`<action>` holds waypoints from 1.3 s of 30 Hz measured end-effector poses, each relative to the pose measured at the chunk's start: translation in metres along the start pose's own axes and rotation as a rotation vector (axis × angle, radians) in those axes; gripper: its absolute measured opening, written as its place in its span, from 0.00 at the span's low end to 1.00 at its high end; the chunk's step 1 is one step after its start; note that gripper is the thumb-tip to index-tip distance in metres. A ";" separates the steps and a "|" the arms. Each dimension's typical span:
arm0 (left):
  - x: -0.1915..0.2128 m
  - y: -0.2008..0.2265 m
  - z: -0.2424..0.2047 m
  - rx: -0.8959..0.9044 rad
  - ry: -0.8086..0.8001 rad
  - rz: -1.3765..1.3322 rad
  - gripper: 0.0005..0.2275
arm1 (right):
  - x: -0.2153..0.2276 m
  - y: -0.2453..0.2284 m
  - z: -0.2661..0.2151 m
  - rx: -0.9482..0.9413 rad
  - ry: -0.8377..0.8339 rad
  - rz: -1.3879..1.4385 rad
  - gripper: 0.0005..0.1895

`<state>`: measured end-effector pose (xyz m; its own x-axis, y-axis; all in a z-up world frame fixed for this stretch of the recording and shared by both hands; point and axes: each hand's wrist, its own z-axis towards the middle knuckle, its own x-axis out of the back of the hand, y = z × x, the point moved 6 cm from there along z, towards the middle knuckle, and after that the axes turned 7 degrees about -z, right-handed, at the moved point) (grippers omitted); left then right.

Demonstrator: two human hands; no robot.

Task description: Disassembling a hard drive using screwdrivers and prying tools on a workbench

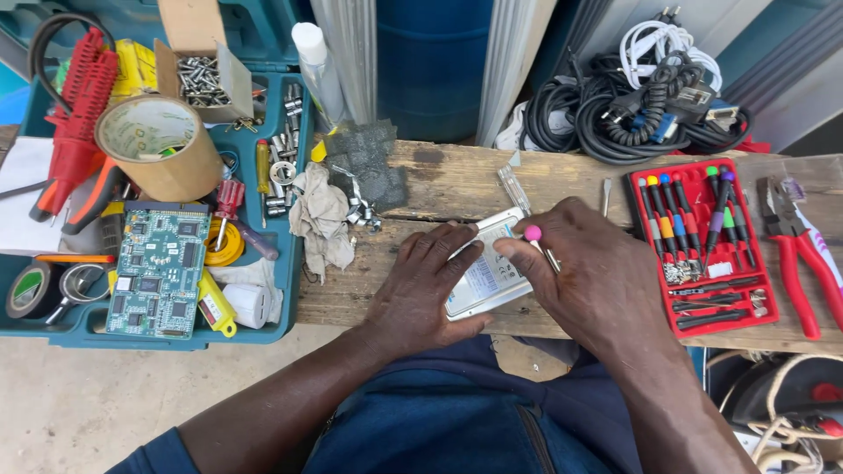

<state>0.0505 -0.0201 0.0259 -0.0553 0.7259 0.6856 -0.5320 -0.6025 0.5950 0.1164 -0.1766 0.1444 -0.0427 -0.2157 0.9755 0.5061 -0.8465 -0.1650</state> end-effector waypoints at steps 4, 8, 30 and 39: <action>-0.005 -0.001 0.000 0.032 -0.024 0.006 0.41 | -0.007 0.008 0.002 0.036 -0.015 0.057 0.13; -0.001 -0.001 0.001 0.022 -0.021 0.007 0.41 | -0.012 0.013 0.003 -0.003 -0.055 0.315 0.17; -0.003 0.002 -0.001 0.070 0.022 0.175 0.49 | -0.006 0.011 0.006 -0.033 -0.139 0.000 0.28; -0.001 -0.001 -0.004 0.056 0.042 0.056 0.47 | -0.007 -0.001 0.011 0.031 -0.277 0.058 0.25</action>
<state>0.0481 -0.0190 0.0228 -0.1199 0.7030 0.7010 -0.4791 -0.6594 0.5793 0.1250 -0.1688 0.1399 0.2217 -0.1182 0.9679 0.5274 -0.8204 -0.2210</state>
